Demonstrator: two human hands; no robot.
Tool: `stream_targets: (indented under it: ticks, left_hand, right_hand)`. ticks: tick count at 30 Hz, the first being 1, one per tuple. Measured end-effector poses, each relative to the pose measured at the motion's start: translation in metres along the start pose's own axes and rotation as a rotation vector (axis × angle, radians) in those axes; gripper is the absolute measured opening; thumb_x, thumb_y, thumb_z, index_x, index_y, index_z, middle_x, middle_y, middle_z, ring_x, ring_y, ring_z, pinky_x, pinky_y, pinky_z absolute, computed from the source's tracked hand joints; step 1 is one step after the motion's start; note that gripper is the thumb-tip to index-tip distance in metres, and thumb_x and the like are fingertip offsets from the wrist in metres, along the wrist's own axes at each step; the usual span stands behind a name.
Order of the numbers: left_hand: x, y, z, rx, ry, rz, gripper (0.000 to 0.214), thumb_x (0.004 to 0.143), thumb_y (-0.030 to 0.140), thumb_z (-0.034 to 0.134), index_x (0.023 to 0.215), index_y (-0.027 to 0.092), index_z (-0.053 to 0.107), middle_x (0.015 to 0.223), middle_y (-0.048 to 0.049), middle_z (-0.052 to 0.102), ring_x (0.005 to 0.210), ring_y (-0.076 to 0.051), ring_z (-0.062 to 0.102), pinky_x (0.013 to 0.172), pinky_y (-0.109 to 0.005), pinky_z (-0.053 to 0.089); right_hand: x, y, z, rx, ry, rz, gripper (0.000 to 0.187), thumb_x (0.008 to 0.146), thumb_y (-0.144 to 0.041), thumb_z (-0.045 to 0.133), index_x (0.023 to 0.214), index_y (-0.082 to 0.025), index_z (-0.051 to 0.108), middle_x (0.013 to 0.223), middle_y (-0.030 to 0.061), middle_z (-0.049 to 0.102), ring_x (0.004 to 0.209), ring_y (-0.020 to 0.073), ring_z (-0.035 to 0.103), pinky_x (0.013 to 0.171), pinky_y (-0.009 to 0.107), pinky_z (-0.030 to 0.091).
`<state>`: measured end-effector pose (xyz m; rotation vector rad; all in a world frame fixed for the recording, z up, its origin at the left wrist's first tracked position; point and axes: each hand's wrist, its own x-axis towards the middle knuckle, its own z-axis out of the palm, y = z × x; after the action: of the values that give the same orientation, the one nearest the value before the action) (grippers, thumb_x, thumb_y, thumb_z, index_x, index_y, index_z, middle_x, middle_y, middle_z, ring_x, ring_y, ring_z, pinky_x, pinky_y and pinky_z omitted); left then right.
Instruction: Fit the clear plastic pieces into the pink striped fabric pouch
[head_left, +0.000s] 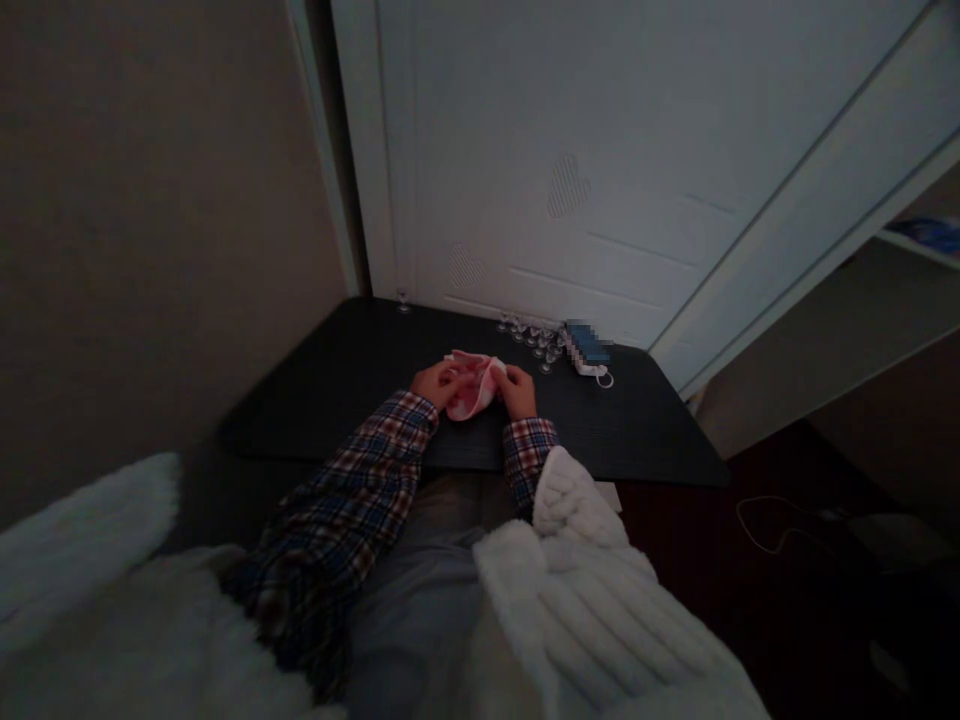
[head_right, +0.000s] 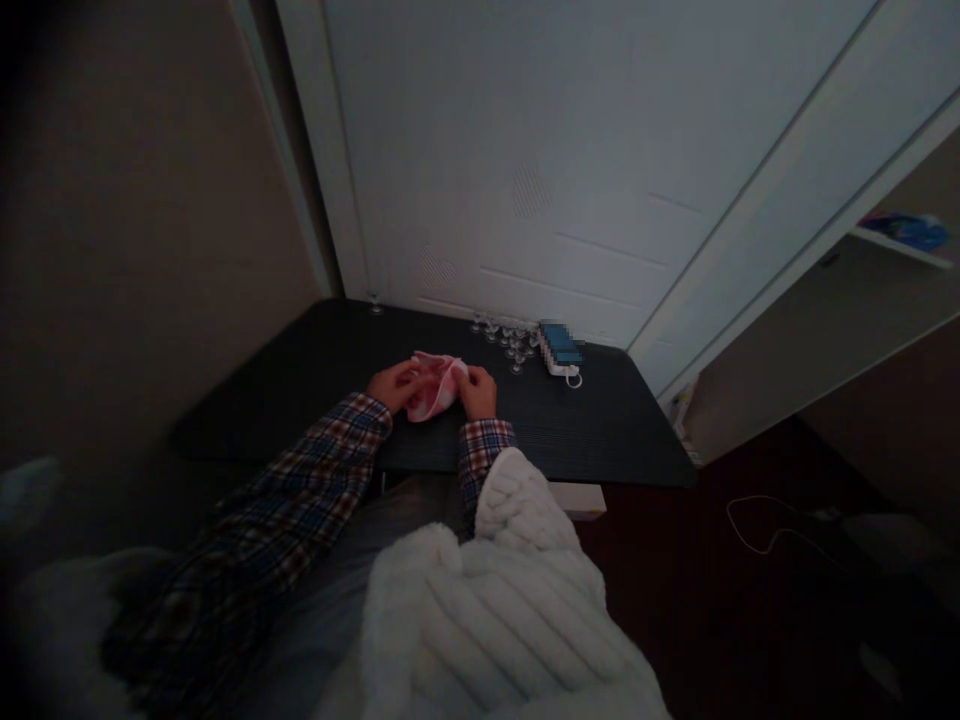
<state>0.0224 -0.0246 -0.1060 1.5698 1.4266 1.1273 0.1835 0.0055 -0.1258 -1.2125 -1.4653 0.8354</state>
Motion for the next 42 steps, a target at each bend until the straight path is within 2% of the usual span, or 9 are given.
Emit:
stream_targets:
  ticks: [9,14,22,30,42]
  left_hand:
    - [0.002,-0.006,-0.001,0.039,0.048,-0.004,0.042,0.069,0.053,0.055,0.089,0.016,0.060,0.055,0.0007,0.059,0.041,-0.012,0.053,0.041,-0.022,0.043]
    - [0.003,-0.006,-0.006,0.122,0.057,-0.008,0.044,0.072,0.058,0.048,0.074,0.017,0.064,0.046,0.0008,0.055,0.043,-0.013,0.054,0.044,-0.022,0.042]
    - [0.000,-0.001,-0.009,0.203,0.065,-0.021,0.052,0.073,0.063,0.042,0.055,0.017,0.060,0.043,-0.0007,0.055,0.044,-0.013,0.053,0.044,-0.021,0.039]
    - [0.002,-0.004,-0.009,0.219,0.068,-0.017,0.051,0.074,0.062,0.042,0.056,0.018,0.060,0.044,-0.0007,0.055,0.044,-0.013,0.053,0.043,-0.021,0.037]
    - [-0.001,0.000,-0.005,0.086,0.072,0.003,0.044,0.072,0.056,0.049,0.077,0.015,0.064,0.047,0.0003,0.054,0.043,-0.013,0.052,0.043,-0.021,0.041]
  right_hand:
    - [-0.002,-0.006,0.000,0.035,-0.012,0.046,0.038,0.069,-0.049,0.053,0.080,-0.014,0.063,0.058,-0.0008,0.055,0.049,0.0093,0.045,0.043,0.021,0.038]
    - [-0.003,-0.009,0.000,0.054,-0.024,0.025,0.035,0.069,-0.048,0.055,0.079,-0.015,0.063,0.060,-0.0016,0.054,0.051,0.0088,0.046,0.045,0.020,0.038]
    - [-0.004,-0.013,0.000,0.063,-0.035,0.004,0.034,0.069,-0.047,0.055,0.078,-0.015,0.063,0.062,-0.0008,0.056,0.055,0.0095,0.047,0.047,0.020,0.039]
    - [-0.003,-0.009,0.002,0.063,-0.025,-0.016,0.033,0.069,-0.046,0.055,0.078,-0.015,0.063,0.065,-0.0007,0.056,0.057,0.0097,0.048,0.050,0.021,0.039]
    - [-0.004,-0.012,0.001,0.053,-0.032,-0.001,0.033,0.069,-0.046,0.055,0.078,-0.015,0.063,0.064,-0.0004,0.057,0.055,0.0100,0.048,0.047,0.021,0.039]
